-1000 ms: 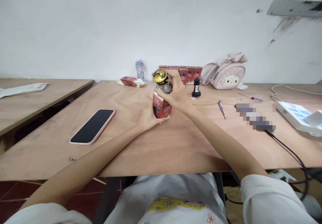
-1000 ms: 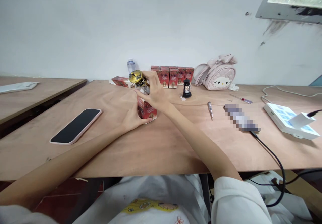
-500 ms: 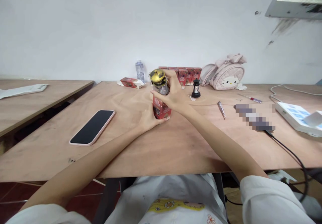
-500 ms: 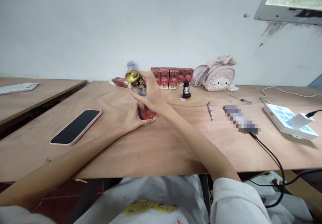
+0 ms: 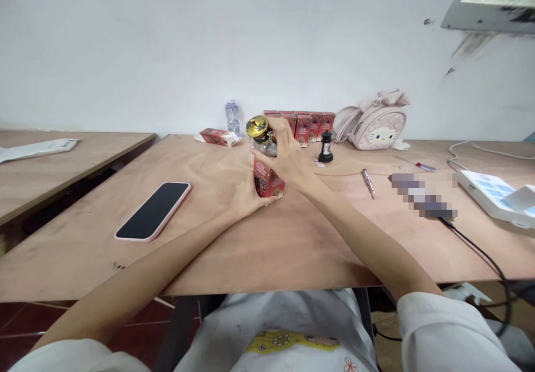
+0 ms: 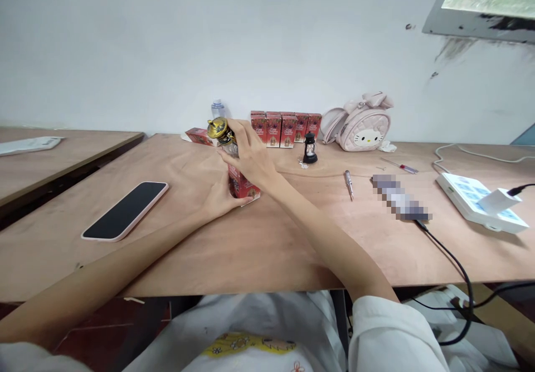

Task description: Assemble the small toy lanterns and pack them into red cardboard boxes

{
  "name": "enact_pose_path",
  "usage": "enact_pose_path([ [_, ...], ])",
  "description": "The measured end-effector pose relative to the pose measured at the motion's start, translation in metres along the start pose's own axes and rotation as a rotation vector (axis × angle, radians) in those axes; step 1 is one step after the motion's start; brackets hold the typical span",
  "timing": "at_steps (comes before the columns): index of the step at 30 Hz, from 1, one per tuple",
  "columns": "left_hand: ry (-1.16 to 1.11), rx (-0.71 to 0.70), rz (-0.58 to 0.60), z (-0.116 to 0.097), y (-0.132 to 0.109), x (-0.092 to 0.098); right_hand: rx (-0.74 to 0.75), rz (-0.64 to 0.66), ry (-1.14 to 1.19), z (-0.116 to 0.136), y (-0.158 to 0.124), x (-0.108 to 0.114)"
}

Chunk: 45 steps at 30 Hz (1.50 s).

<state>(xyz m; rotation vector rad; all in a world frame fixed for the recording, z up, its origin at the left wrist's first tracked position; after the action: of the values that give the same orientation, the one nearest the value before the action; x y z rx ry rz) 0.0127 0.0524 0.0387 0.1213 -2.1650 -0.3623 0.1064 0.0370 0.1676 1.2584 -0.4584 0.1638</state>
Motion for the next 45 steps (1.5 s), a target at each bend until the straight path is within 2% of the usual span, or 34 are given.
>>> enact_pose_path([
  [5,-0.006,-0.016,-0.009,-0.002,-0.001,0.001,-0.016,0.016,0.025,0.003,0.004,0.004],
  [10,0.009,-0.068,-0.059,-0.003,-0.001,0.002,-0.126,-0.101,0.217,0.003,0.011,0.022],
  [13,0.005,-0.060,-0.045,0.001,0.000,-0.002,-0.250,-0.095,0.348,-0.003,0.012,0.017],
  [17,0.007,-0.038,-0.033,0.004,0.001,-0.004,-0.353,-0.078,0.391,-0.012,0.008,0.008],
  [25,0.015,0.000,-0.021,0.000,-0.001,0.000,-0.403,-0.197,0.384,-0.045,0.001,0.005],
  [30,0.030,0.032,-0.002,0.002,0.000,-0.001,-0.382,-0.216,0.354,-0.053,-0.001,0.006],
  [33,0.025,0.031,-0.012,0.002,0.000,0.001,-0.367,-0.171,0.370,-0.049,0.001,0.008],
  [39,0.017,0.029,-0.040,0.002,0.001,0.003,-0.287,0.007,0.441,-0.046,0.009,0.010],
  [43,-0.003,0.029,-0.030,0.003,0.001,0.002,-0.263,0.145,0.432,-0.043,0.007,0.005],
  [45,-0.010,0.003,-0.037,0.001,0.000,0.002,-0.269,0.171,0.410,-0.040,0.005,0.004],
])
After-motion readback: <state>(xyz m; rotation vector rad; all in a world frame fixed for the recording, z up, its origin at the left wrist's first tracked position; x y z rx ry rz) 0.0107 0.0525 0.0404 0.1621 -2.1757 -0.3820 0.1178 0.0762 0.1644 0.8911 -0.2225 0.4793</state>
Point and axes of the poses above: each hand's wrist, its own y-axis towards the middle knuckle, its own x-axis out of the back of the hand, z = x × y, the point moved 10 cm from there along y, towards the middle knuckle, and after that the axes turned 11 degrees about y, right-handed, at the moved point
